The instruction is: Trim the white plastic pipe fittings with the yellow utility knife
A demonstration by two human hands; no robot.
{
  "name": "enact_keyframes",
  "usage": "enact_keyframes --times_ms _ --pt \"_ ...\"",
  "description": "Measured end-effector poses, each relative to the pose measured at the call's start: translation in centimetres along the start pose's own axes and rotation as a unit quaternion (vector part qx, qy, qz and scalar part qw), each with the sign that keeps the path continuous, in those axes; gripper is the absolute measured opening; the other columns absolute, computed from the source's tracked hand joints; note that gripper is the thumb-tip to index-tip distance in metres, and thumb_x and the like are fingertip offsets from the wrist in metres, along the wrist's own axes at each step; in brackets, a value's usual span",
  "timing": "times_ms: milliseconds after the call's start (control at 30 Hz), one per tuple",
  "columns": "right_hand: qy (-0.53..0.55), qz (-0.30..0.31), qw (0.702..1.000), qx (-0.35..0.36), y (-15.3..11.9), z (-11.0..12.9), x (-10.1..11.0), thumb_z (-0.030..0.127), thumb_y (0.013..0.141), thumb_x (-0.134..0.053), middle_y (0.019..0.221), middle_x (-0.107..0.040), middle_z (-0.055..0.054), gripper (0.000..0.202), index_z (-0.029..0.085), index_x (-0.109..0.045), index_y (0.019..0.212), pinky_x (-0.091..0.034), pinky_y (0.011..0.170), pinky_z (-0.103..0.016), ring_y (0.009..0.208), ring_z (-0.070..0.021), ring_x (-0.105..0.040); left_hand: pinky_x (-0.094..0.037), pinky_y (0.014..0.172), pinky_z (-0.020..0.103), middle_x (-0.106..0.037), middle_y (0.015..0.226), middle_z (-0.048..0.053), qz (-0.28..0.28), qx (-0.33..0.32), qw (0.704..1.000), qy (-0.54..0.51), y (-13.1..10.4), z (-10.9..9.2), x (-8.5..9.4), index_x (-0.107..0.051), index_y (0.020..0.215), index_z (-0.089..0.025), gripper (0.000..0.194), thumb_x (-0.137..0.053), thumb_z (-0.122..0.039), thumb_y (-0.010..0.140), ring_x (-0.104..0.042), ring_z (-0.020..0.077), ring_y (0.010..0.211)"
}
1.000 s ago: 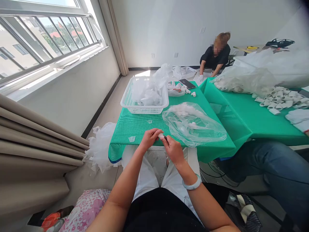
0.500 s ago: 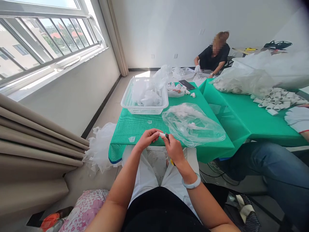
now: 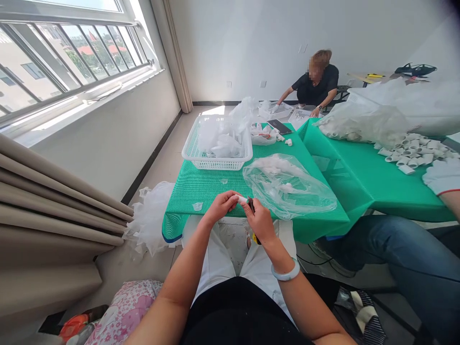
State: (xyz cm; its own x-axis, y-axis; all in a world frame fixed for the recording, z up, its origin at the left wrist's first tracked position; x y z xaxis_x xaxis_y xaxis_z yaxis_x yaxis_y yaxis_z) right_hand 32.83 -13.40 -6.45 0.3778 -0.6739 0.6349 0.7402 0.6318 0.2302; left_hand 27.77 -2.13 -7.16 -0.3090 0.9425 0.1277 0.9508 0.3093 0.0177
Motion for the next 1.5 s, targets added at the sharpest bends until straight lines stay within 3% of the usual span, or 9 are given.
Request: enact_keyframes --times_ms 233,367,633,767,900,1033,1167,1333,1500 --pt "-0.031 0.001 0.999 0.029 0.1 0.2 0.4 0.061 0.089 -0.025 0.054 -0.048 0.001 0.048 0.022 -0.04 0.063 -0.026 0.048 -0.025 0.047 -0.012 -0.041 -0.024 0.048 0.022 -0.035 0.051 -0.006 -0.005 -0.006 1.0 0.026 0.1 0.4 0.1 -0.061 0.088 -0.012 0.044 -0.046 -0.053 0.082 -0.031 0.0082 0.05" --pt "0.003 -0.001 1.0 0.01 0.2 -0.1 0.4 0.063 0.087 -0.031 0.05 -0.044 0.004 0.047 0.023 -0.037 0.064 -0.025 0.044 -0.024 0.043 -0.0108 -0.038 -0.025 0.048 0.022 -0.035 0.052 -0.006 -0.008 -0.006 0.999 0.045 0.1 0.5 0.2 -0.062 0.09 -0.012 0.045 -0.044 -0.053 0.082 -0.031 0.0083 0.05" --pt "-0.05 0.06 0.996 0.036 0.9 -0.2 0.8 0.062 0.088 -0.027 0.049 -0.044 0.003 0.047 0.023 -0.037 0.063 -0.025 0.045 -0.024 0.044 -0.0121 -0.039 -0.038 0.062 0.023 -0.061 0.075 0.002 -0.033 -0.035 0.996 0.076 -0.1 -0.7 0.5 -0.067 0.091 -0.013 0.036 -0.052 -0.044 0.079 -0.047 0.0117 0.066" --pt "-0.087 0.068 0.992 0.066 0.8 0.1 0.9 0.057 0.09 -0.026 0.051 -0.046 0.001 0.047 0.022 -0.04 0.061 -0.023 0.046 -0.025 0.045 -0.0118 -0.039 -0.036 0.057 0.022 -0.056 0.064 -0.001 -0.039 -0.027 0.997 0.061 -0.1 -0.4 0.5 -0.068 0.091 -0.013 0.034 -0.055 -0.042 0.078 -0.044 0.0098 0.059" --pt "-0.04 0.073 0.994 0.065 0.4 0.2 0.7 0.057 0.09 -0.028 0.051 -0.046 0.001 0.046 0.022 -0.038 0.061 -0.025 0.047 -0.024 0.046 -0.0119 -0.041 -0.037 0.053 0.021 -0.053 0.056 -0.002 -0.029 -0.015 0.999 0.023 -0.1 0.1 0.5 -0.068 0.094 -0.013 0.037 -0.055 -0.044 0.079 -0.044 0.009 0.053" --pt "0.033 0.072 0.997 0.013 0.5 -0.6 0.7 0.061 0.086 -0.033 0.048 -0.044 0.004 0.043 0.023 -0.036 0.065 -0.029 0.045 -0.024 0.044 -0.0122 -0.042 -0.046 0.066 0.024 -0.066 0.078 0.004 -0.013 -0.026 0.999 -0.03 -0.2 0.1 0.4 -0.067 0.098 -0.013 0.038 -0.06 -0.044 0.077 -0.056 0.0122 0.067" --pt "0.032 0.079 0.996 0.021 0.8 -0.5 0.6 0.062 0.085 -0.033 0.049 -0.044 0.004 0.044 0.024 -0.034 0.064 -0.028 0.045 -0.024 0.044 -0.0128 -0.042 -0.048 0.075 0.026 -0.068 0.093 0.008 -0.011 -0.05 0.997 -0.054 -0.2 -0.3 0.4 -0.069 0.097 -0.015 0.034 -0.063 -0.041 0.076 -0.06 0.0155 0.082" --pt "0.004 0.077 0.996 0.043 0.7 -0.1 0.2 0.063 0.086 -0.03 0.052 -0.046 0.002 0.046 0.023 -0.034 0.063 -0.027 0.046 -0.024 0.046 -0.0127 -0.043 -0.049 0.069 0.024 -0.067 0.083 0.006 -0.035 -0.067 0.996 -0.048 -0.1 -0.3 0.8 -0.071 0.088 -0.015 0.03 -0.063 -0.041 0.077 -0.059 0.0131 0.073" --pt "-0.007 0.068 0.996 0.062 0.3 0.1 -0.2 0.057 0.089 -0.028 0.052 -0.045 0.003 0.044 0.023 -0.034 0.063 -0.026 0.046 -0.024 0.046 -0.0113 -0.039 -0.049 0.064 0.023 -0.064 0.074 0.002 -0.034 -0.044 0.994 -0.097 0.1 0.2 0.7 -0.063 0.108 -0.016 0.041 -0.065 -0.04 0.075 -0.057 0.0104 0.065"
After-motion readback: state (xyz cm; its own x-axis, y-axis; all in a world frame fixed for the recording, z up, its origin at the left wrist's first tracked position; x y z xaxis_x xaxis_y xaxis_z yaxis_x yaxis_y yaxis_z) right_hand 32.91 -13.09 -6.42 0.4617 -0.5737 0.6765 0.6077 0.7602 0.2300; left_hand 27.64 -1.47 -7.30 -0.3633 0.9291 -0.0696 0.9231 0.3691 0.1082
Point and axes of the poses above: each hand's wrist, its own y-axis towards the middle knuckle, its own x-axis out of the back of the hand, z = x × y, the point moved 8 cm from there along y, towards the middle knuckle
